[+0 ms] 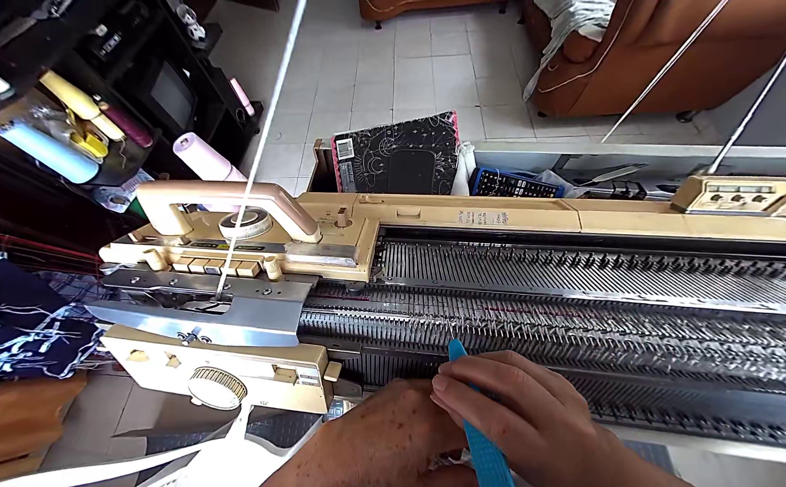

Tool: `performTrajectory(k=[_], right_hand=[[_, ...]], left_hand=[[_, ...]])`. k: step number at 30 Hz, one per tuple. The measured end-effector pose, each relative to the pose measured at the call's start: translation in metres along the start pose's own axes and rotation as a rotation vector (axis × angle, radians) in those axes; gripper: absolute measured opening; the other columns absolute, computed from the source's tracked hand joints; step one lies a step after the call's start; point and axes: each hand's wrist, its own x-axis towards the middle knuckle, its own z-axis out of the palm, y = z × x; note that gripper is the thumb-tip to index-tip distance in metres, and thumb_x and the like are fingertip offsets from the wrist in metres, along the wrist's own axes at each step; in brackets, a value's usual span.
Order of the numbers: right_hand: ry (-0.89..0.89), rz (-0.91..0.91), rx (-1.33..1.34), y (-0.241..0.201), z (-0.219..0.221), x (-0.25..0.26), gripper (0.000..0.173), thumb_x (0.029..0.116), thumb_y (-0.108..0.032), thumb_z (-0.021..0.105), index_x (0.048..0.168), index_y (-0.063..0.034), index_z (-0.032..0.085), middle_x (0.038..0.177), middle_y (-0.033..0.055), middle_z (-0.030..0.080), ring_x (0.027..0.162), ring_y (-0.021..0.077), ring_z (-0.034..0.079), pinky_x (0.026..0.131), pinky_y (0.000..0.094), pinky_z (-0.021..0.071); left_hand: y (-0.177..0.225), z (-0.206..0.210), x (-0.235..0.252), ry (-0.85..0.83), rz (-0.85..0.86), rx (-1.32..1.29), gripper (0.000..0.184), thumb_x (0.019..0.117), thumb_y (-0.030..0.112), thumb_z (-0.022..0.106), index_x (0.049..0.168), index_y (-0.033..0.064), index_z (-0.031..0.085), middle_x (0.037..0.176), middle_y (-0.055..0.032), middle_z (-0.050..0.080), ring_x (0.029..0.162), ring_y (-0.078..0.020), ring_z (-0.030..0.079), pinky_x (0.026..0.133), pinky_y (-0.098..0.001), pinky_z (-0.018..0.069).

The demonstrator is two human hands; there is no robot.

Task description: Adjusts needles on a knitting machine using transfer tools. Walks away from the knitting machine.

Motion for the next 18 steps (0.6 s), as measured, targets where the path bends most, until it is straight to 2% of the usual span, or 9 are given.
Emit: performTrajectory(k=[4,9,11,13,14,15,16,18], right_hand=[[0.001,0.007,0.008,0.0,0.0,0.0,0.013,0.1045,-0.015,0.059,0.115,-0.0087,0.06,0.104,0.0081,0.067,0.093,0.0151,0.066,0.082,0.02,0.0537],[0.028,-0.004,0.004,0.0,-0.001,0.003,0.013,0.1059,-0.018,0.057,0.114,-0.0093,0.063,0.106,0.0073,0.071,0.092,0.0132,0.067,0.081,0.0193,0.0531],[0.075,0.051,0.056,0.001,-0.004,0.012,0.012,0.1045,-0.02,0.06,0.11,-0.0092,0.064,0.103,0.006,0.072,0.092,0.011,0.069,0.081,0.0182,0.0542],[0.136,0.222,0.093,0.007,-0.009,0.031,0.016,0.1018,-0.025,0.065,0.105,-0.0087,0.066,0.095,0.0003,0.074,0.089,0.0015,0.07,0.077,0.0132,0.0564],[0.135,0.356,0.096,0.012,-0.014,0.044,0.021,0.0999,-0.027,0.067,0.104,-0.0066,0.068,0.09,-0.0009,0.074,0.08,-0.0016,0.068,0.07,0.0127,0.0557],[0.114,0.511,0.103,0.02,-0.017,0.059,0.025,0.0967,-0.027,0.069,0.105,-0.0033,0.071,0.084,0.0006,0.073,0.069,0.0002,0.066,0.061,0.0163,0.0535],[0.055,0.67,0.136,0.031,-0.019,0.074,0.027,0.096,-0.026,0.07,0.11,-0.0031,0.07,0.084,0.0011,0.072,0.068,0.0025,0.065,0.06,0.0201,0.0539],[-0.046,0.9,0.232,0.059,-0.018,0.095,0.029,0.098,-0.027,0.068,0.118,-0.0057,0.066,0.089,0.0012,0.072,0.074,0.0063,0.067,0.068,0.0269,0.0553]], left_hand=[[0.001,-0.001,0.0,0.006,-0.01,-0.002,0.024,0.0966,0.026,0.066,0.088,0.0044,0.07,0.075,-0.0083,0.068,0.076,-0.0173,0.066,0.076,-0.0282,0.0527],[0.003,-0.002,0.0,0.007,-0.02,0.022,0.024,0.0973,0.028,0.066,0.092,0.0055,0.07,0.079,-0.0082,0.07,0.08,-0.0167,0.068,0.077,-0.0272,0.053],[0.003,-0.001,0.0,-0.003,-0.033,0.001,0.023,0.0973,0.027,0.066,0.092,0.0048,0.07,0.078,-0.0075,0.07,0.079,-0.0163,0.068,0.083,-0.0275,0.0529],[0.0,-0.001,0.0,-0.036,-0.034,-0.028,0.023,0.0981,0.024,0.065,0.091,0.0019,0.07,0.076,-0.0078,0.069,0.077,-0.016,0.069,0.1,-0.0313,0.0506],[-0.001,-0.001,0.001,-0.05,-0.031,-0.04,0.024,0.0984,0.023,0.065,0.091,0.0002,0.07,0.074,-0.0079,0.069,0.076,-0.016,0.07,0.106,-0.034,0.0486],[-0.002,-0.001,0.001,-0.057,-0.031,-0.049,0.025,0.0983,0.022,0.065,0.091,-0.0008,0.07,0.073,-0.008,0.069,0.075,-0.0159,0.07,0.109,-0.0354,0.047],[-0.002,-0.001,0.001,-0.064,-0.033,-0.054,0.026,0.0985,0.023,0.065,0.091,-0.0012,0.07,0.073,-0.0082,0.069,0.075,-0.0158,0.07,0.11,-0.0359,0.0464],[-0.002,-0.002,0.001,-0.072,-0.036,-0.059,0.026,0.099,0.023,0.065,0.091,-0.001,0.071,0.073,-0.0081,0.069,0.075,-0.0154,0.07,0.11,-0.0358,0.0462]])
